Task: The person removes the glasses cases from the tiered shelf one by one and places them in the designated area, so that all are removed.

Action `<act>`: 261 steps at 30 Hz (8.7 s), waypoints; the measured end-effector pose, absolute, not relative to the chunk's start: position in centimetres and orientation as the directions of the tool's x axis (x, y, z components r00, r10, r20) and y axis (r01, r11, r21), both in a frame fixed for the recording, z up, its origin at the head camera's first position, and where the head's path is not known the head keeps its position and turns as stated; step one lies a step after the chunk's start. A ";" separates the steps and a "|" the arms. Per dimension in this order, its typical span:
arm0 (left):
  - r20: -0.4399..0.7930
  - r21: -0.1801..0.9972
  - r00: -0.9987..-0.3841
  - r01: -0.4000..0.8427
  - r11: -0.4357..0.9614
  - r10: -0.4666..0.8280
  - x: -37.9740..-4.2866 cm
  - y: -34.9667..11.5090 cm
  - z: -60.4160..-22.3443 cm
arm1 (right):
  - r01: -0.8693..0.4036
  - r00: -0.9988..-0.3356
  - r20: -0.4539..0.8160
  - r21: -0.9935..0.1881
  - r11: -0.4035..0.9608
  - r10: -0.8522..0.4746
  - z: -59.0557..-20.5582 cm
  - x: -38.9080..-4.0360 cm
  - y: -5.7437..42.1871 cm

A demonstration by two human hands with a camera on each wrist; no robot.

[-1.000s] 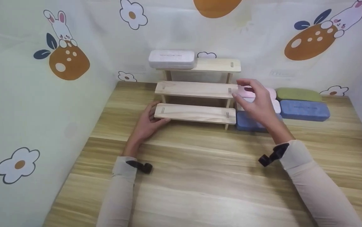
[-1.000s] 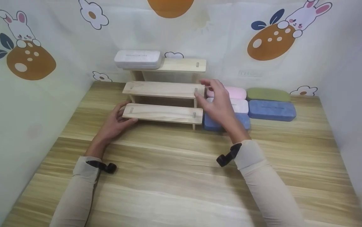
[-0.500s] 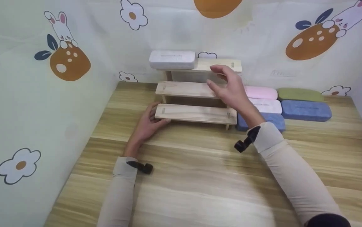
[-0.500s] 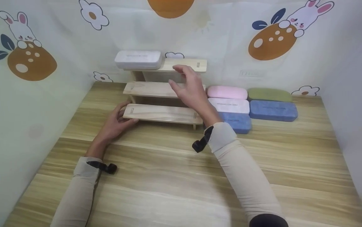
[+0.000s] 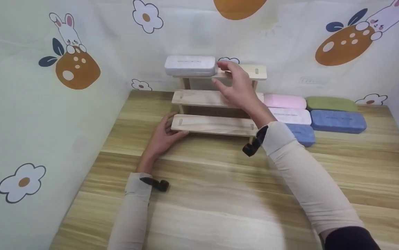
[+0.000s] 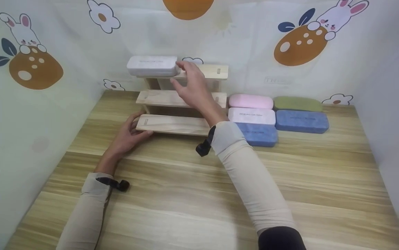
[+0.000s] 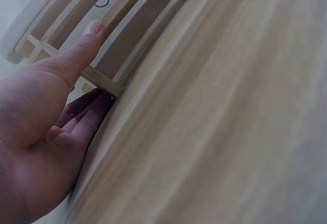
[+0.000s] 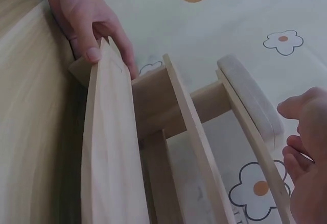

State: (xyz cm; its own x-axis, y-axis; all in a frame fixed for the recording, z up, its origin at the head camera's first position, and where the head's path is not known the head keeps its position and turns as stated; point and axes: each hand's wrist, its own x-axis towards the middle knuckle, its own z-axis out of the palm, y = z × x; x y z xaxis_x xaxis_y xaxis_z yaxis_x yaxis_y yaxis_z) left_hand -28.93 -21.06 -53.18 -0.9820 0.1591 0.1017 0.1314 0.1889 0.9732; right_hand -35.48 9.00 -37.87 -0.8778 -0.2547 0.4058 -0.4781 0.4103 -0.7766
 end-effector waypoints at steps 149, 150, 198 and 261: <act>0.100 0.968 -0.982 0.134 0.211 0.161 -28.7 -20.9 -52.9 | -0.282 -0.953 0.293 -0.952 -0.118 -0.082 -47.5 -22.3 36.8; 0.102 0.968 -0.981 0.135 0.210 0.163 -28.7 -21.0 -52.9 | -0.278 -0.953 0.290 -0.951 -0.132 -0.083 -47.5 -22.2 37.1; 0.097 0.960 -0.983 0.134 0.246 0.159 -28.7 -20.9 -52.9 | -0.241 -0.971 0.234 -0.942 -0.234 0.055 -52.1 -18.4 49.5; 0.083 0.972 -0.985 0.113 0.205 0.148 -28.9 -20.9 -52.4 | 0.001 -0.973 0.151 -0.748 0.663 0.172 -51.7 -20.0 46.5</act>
